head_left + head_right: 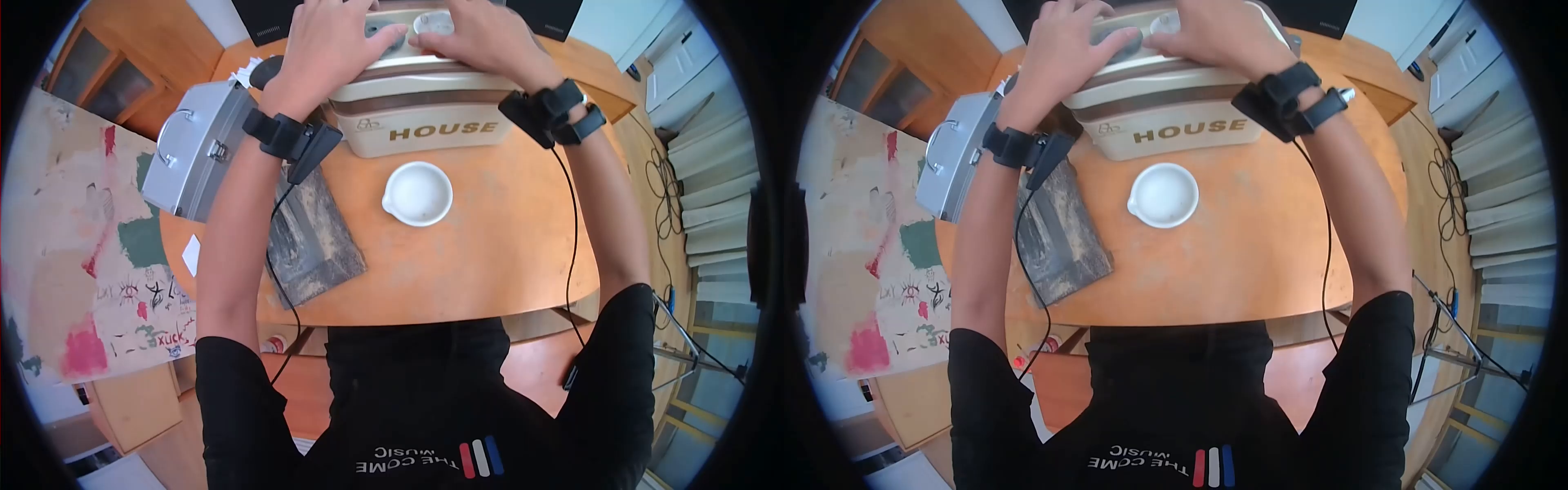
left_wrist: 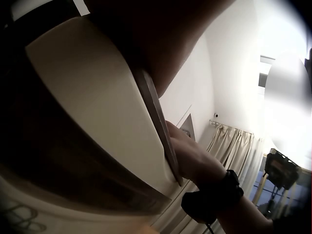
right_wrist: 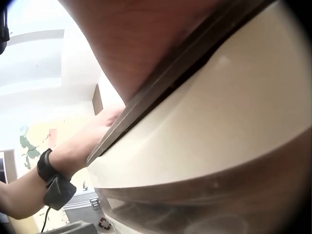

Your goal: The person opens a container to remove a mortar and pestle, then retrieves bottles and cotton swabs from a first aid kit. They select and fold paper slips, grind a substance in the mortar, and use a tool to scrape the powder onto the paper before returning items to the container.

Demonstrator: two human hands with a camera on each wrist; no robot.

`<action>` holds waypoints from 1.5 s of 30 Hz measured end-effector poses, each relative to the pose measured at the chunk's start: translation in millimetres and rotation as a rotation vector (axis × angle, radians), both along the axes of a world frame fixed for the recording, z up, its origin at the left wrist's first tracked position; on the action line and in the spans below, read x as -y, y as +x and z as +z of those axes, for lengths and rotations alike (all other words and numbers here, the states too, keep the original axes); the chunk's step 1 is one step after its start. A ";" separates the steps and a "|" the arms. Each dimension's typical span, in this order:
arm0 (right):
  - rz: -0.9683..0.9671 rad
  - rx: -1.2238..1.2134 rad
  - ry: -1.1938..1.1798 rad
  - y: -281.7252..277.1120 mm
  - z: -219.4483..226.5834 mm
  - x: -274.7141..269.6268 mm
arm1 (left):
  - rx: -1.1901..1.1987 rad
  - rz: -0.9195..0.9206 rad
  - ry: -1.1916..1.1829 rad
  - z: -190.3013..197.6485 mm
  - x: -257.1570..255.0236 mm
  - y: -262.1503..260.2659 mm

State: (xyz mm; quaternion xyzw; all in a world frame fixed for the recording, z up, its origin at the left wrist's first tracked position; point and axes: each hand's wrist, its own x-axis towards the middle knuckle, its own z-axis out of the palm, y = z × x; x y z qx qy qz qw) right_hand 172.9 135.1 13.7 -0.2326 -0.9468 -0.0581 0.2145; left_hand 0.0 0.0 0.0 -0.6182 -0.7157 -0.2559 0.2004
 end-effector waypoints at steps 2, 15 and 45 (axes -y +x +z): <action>-0.005 -0.018 -0.028 0.6 4.1 6.2 | 0.049 -0.024 -0.002 -6.8 -3.9 -6.8; 0.347 -0.203 -0.132 100.1 0.8 51.1 | -0.007 0.038 -0.238 1.6 -11.8 -7.5; 0.363 -0.036 -0.221 28.8 -10.1 1.5 | 0.375 -0.083 0.177 -23.7 -24.7 -26.3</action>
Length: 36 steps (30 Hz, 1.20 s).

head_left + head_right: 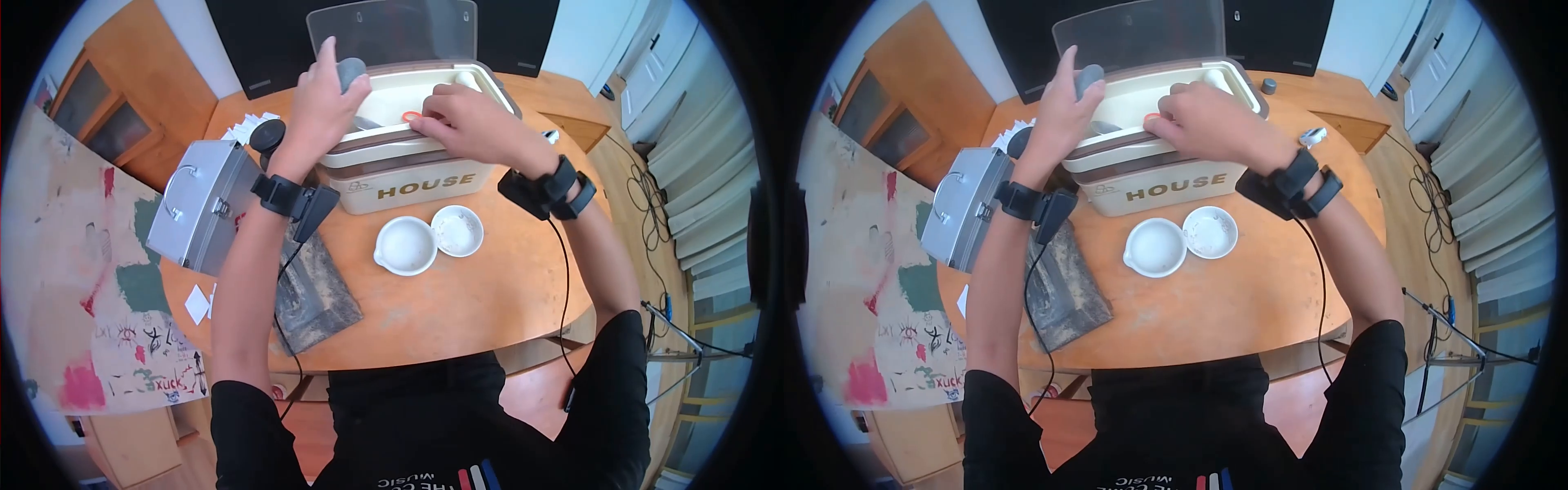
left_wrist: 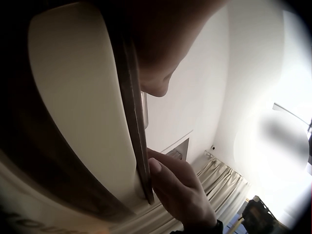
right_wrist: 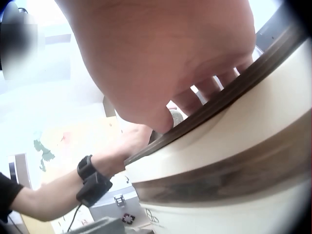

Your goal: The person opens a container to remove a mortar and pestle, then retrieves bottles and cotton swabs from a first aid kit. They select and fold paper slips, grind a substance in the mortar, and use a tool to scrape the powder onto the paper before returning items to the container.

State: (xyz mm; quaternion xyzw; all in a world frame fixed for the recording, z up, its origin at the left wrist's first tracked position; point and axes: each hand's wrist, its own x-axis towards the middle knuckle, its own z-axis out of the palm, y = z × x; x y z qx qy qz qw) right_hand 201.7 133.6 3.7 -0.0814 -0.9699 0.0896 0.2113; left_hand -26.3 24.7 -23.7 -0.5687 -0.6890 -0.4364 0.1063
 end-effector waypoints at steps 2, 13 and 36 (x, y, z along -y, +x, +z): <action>0.003 0.138 -0.081 -6.9 5.2 -5.9 | 0.003 -0.028 -0.010 0.4 0.7 3.3; 0.147 0.420 -0.341 -31.5 27.6 -30.7 | 0.044 -0.003 -0.010 0.7 3.9 2.3; 0.198 -0.425 0.073 3.5 -13.6 106.7 | 0.798 -0.390 0.032 7.8 143.0 69.8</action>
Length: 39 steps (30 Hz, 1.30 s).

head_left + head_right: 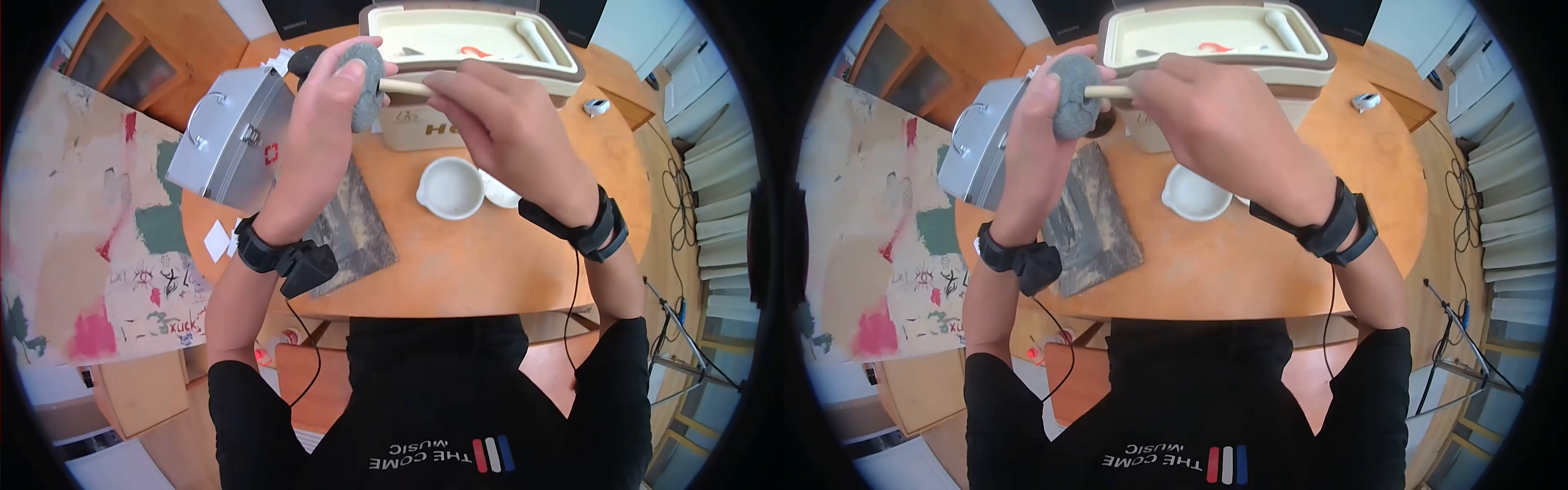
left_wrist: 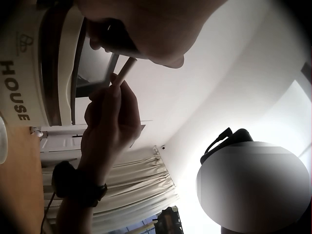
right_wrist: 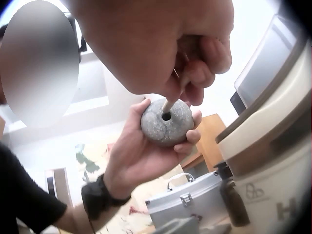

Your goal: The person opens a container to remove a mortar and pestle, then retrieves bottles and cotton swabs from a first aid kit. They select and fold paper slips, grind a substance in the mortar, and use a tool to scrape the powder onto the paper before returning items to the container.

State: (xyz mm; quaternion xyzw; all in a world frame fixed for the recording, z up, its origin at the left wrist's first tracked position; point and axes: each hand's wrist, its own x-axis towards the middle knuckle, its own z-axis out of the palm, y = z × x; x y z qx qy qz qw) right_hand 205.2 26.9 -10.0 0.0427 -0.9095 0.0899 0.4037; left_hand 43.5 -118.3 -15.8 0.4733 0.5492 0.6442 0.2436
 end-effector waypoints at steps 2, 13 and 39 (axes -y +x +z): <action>0.012 -0.042 0.081 0.7 -18.8 4.6 | 0.004 0.008 -0.045 -8.6 7.3 3.6; 0.235 0.116 -0.359 -28.5 -76.2 13.4 | -0.227 -0.123 -0.337 -43.2 30.9 -14.0; 0.139 0.571 -0.503 -48.4 -142.5 -4.6 | -0.882 -0.326 -0.786 -89.0 -15.7 -35.9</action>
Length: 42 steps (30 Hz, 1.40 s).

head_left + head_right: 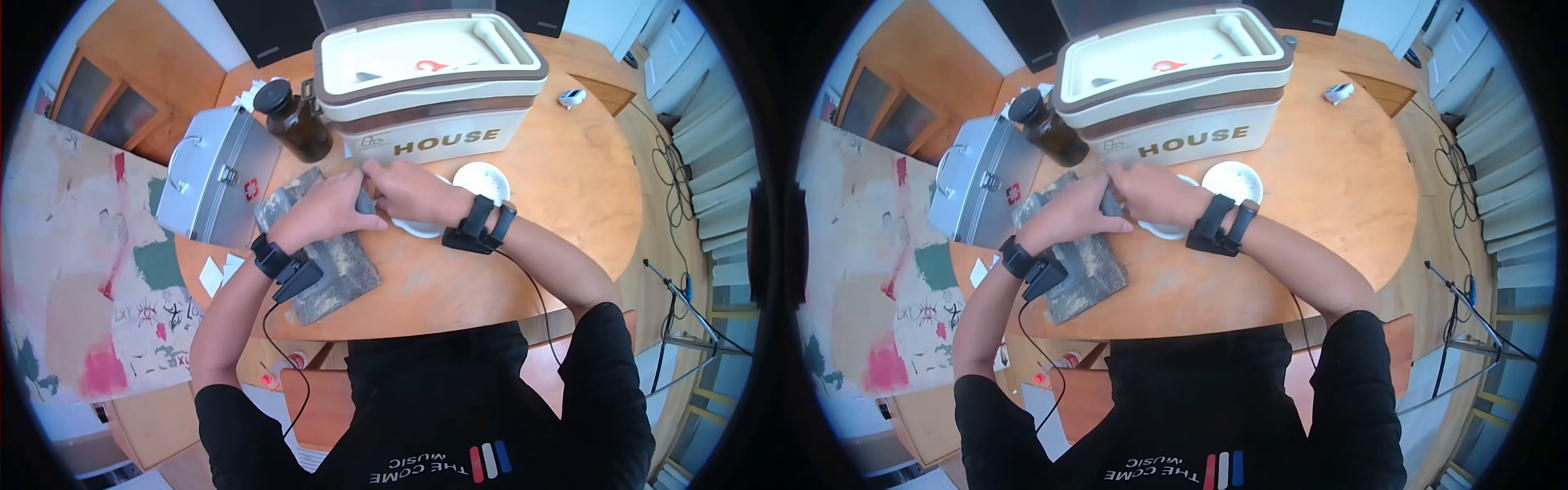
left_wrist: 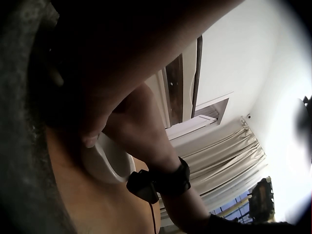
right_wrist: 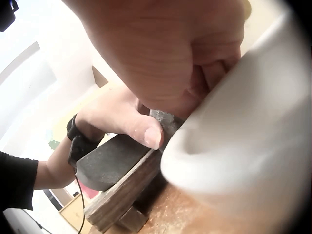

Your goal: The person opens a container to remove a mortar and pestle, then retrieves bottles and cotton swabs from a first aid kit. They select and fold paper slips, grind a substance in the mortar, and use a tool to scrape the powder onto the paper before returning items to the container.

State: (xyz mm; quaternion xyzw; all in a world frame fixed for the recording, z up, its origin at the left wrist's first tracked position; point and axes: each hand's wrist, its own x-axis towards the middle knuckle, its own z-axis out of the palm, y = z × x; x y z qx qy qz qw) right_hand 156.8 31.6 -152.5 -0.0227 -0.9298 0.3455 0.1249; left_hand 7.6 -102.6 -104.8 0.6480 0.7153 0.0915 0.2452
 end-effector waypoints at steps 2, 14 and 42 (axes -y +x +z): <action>-0.002 0.035 0.048 3.8 6.9 0.2 | 0.038 0.003 -0.028 1.4 -1.4 -3.3; -0.249 -0.055 0.275 12.8 156.3 -117.8 | 0.104 -0.015 -0.044 15.5 -0.6 -16.9; -0.106 -0.265 -0.085 78.4 163.2 -58.6 | -0.107 0.018 0.530 149.5 3.2 12.2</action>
